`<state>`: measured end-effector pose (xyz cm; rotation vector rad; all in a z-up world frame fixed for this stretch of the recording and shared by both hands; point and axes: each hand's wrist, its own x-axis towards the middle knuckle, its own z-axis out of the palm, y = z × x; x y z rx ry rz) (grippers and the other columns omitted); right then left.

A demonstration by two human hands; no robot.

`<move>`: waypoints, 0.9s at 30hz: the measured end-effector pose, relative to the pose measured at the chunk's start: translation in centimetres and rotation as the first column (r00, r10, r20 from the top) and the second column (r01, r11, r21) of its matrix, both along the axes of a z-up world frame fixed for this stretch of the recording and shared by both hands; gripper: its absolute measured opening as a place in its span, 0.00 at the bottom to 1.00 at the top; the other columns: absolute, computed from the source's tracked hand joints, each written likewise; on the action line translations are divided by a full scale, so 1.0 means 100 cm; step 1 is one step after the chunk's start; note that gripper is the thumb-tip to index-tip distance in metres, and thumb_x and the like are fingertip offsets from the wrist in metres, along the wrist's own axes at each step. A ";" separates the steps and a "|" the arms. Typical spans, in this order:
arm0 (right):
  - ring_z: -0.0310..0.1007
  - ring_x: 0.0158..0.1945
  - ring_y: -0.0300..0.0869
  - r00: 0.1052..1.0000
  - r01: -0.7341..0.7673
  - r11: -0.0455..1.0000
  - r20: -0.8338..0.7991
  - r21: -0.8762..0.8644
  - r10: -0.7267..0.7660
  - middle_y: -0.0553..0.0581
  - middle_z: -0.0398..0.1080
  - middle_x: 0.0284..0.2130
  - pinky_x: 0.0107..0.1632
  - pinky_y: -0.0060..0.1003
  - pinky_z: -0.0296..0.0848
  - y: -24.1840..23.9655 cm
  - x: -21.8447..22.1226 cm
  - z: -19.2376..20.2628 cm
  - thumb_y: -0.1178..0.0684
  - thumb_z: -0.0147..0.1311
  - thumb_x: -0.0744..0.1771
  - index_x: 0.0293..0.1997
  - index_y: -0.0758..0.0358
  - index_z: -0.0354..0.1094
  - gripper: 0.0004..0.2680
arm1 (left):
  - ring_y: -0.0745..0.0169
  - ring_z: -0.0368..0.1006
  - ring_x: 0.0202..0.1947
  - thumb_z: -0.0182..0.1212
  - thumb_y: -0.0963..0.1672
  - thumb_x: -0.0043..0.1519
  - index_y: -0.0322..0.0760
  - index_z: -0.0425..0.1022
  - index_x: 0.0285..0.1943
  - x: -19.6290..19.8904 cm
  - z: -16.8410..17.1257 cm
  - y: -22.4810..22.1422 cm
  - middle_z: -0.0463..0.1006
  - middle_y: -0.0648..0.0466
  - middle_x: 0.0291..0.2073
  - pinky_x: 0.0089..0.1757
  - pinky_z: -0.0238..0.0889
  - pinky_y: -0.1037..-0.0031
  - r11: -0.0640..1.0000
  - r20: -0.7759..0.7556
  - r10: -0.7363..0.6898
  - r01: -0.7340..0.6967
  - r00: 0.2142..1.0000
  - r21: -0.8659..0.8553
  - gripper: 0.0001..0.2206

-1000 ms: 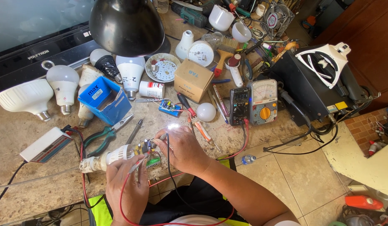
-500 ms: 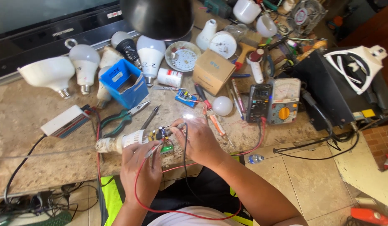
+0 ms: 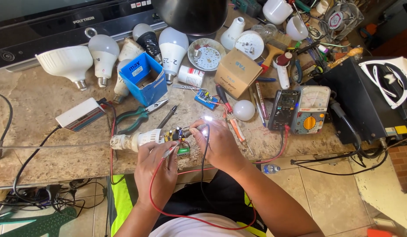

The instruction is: Repairing and testing a light bulb circuit board on a workbench using various tools

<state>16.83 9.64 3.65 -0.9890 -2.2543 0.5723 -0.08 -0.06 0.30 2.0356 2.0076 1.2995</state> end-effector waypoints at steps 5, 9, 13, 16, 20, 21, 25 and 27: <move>0.76 0.45 0.52 1.000 0.018 1.000 0.016 -0.025 -0.017 0.53 0.78 0.42 0.55 0.51 0.63 -0.001 0.001 0.003 0.49 0.45 0.71 0.43 0.61 0.72 0.09 | 0.54 0.71 0.44 0.65 0.43 0.64 0.44 0.80 0.50 0.000 0.001 0.001 0.84 0.61 0.40 0.36 0.70 0.69 1.000 -0.004 0.027 -0.027 1.000 0.000 0.07; 0.75 0.48 0.52 0.998 -0.061 0.995 -0.018 -0.074 0.059 0.58 0.76 0.42 0.53 0.47 0.68 0.000 0.001 0.017 0.48 0.48 0.71 0.47 0.63 0.73 0.10 | 0.52 0.72 0.44 0.65 0.42 0.62 0.41 0.80 0.50 0.000 0.002 0.002 0.84 0.58 0.38 0.37 0.71 0.65 1.000 -0.030 0.010 -0.010 0.999 0.001 0.08; 0.75 0.49 0.50 0.988 -0.154 0.982 0.005 -0.106 0.155 0.59 0.72 0.44 0.52 0.45 0.72 0.005 0.004 0.026 0.46 0.46 0.71 0.50 0.63 0.73 0.12 | 0.51 0.72 0.44 0.68 0.42 0.61 0.40 0.80 0.51 -0.002 0.004 0.004 0.85 0.57 0.40 0.40 0.69 0.64 0.999 -0.075 -0.023 0.025 0.997 0.025 0.10; 0.75 0.55 0.52 0.982 -0.191 0.979 -0.013 -0.066 0.191 0.63 0.76 0.47 0.59 0.46 0.72 0.006 0.001 0.028 0.49 0.47 0.71 0.53 0.69 0.72 0.13 | 0.49 0.70 0.44 0.67 0.41 0.60 0.41 0.79 0.49 -0.001 0.006 0.006 0.84 0.57 0.40 0.41 0.67 0.62 0.999 -0.088 -0.032 0.034 0.996 0.015 0.10; 0.78 0.54 0.55 0.979 -0.162 0.985 -0.115 0.063 0.169 0.60 0.75 0.48 0.60 0.47 0.75 0.002 0.005 0.002 0.56 0.56 0.69 0.58 0.65 0.62 0.12 | 0.50 0.71 0.44 0.67 0.42 0.59 0.40 0.80 0.48 -0.001 0.004 0.009 0.84 0.57 0.41 0.42 0.67 0.61 0.999 -0.103 -0.037 0.040 0.994 0.024 0.10; 0.80 0.48 0.52 0.982 -0.122 0.992 -0.141 0.018 0.123 0.58 0.76 0.44 0.52 0.43 0.77 0.000 0.003 0.002 0.53 0.55 0.70 0.54 0.61 0.61 0.10 | 0.50 0.71 0.44 0.67 0.42 0.60 0.40 0.80 0.49 0.000 0.005 0.009 0.84 0.57 0.40 0.42 0.67 0.61 0.999 -0.100 -0.035 0.038 0.994 0.026 0.09; 0.80 0.47 0.48 0.943 -0.078 0.992 -0.330 -0.097 0.041 0.62 0.72 0.45 0.49 0.36 0.82 -0.008 -0.003 -0.005 0.58 0.54 0.70 0.52 0.61 0.53 0.10 | 0.51 0.72 0.45 0.64 0.44 0.62 0.43 0.79 0.50 0.001 0.004 0.009 0.84 0.59 0.41 0.43 0.65 0.61 1.000 -0.119 -0.024 0.026 0.993 0.010 0.09; 0.81 0.43 0.48 0.922 -0.078 0.991 -0.387 -0.113 0.029 0.65 0.73 0.46 0.48 0.36 0.83 -0.009 -0.005 -0.014 0.59 0.54 0.69 0.50 0.61 0.51 0.11 | 0.51 0.72 0.44 0.65 0.43 0.61 0.43 0.79 0.50 0.001 0.005 0.010 0.84 0.59 0.41 0.43 0.65 0.61 0.999 -0.123 -0.029 0.031 0.992 0.018 0.09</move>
